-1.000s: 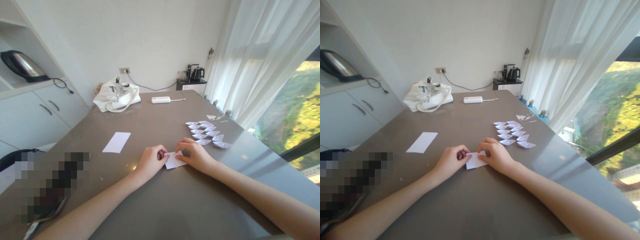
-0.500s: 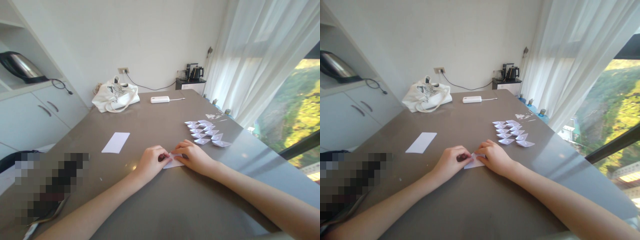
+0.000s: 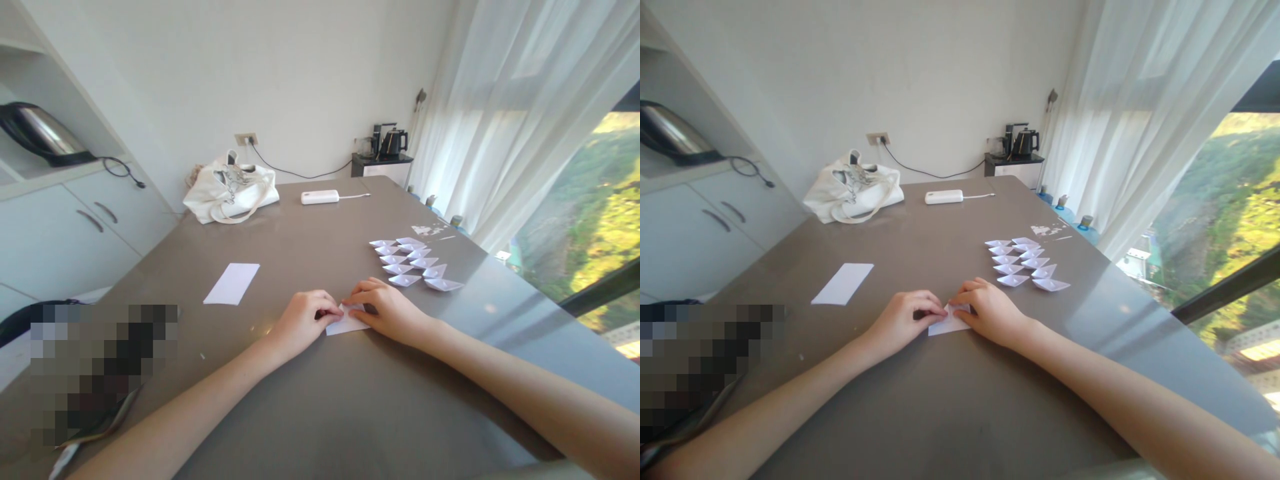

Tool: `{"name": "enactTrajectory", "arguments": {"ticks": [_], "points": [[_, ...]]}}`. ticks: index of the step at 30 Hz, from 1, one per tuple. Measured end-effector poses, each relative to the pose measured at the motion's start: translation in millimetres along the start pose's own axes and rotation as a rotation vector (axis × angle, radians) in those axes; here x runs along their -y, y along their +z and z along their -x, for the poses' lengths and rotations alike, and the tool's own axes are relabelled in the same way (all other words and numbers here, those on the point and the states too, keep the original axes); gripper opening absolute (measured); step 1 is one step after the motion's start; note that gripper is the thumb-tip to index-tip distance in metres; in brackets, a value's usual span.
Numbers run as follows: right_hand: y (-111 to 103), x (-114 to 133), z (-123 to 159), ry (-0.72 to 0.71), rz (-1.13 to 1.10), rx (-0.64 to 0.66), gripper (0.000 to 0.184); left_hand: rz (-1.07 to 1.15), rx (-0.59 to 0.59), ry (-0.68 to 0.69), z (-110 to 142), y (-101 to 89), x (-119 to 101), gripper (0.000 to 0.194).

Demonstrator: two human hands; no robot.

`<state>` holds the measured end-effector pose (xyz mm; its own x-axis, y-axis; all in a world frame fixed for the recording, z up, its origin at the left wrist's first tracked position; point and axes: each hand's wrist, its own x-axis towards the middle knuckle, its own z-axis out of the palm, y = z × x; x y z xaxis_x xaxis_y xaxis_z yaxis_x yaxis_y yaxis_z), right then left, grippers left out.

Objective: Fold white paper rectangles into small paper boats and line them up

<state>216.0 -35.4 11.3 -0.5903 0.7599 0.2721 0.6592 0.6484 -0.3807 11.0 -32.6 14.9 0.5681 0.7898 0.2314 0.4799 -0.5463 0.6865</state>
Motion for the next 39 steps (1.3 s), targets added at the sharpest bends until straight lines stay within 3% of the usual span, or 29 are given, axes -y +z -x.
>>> {"name": "enactTrajectory", "arguments": {"ticks": [12, 23, 36, 39], "points": [[-0.6, -0.1, -0.8, -0.015, -0.009, -0.014, 0.023, -0.095, 0.051, 0.071, -0.4, -1.5, -0.4, 0.018], [-6.0, 8.4, 1.1, 0.012, 0.175, 0.076, 0.027, -0.145, 0.057, 0.122, -1.2, -1.0, 3.8, 0.015], [4.3, 20.5, -3.9, 0.112, 0.289, -0.006, 0.026, -0.327, 0.258, 0.199, -2.9, -23.5, 2.6, 0.016], [4.3, 22.1, -3.9, 0.117, 0.305, -0.014, 0.023, -0.4, 0.243, 0.159, -0.6, -26.8, -1.7, 0.018]]}}
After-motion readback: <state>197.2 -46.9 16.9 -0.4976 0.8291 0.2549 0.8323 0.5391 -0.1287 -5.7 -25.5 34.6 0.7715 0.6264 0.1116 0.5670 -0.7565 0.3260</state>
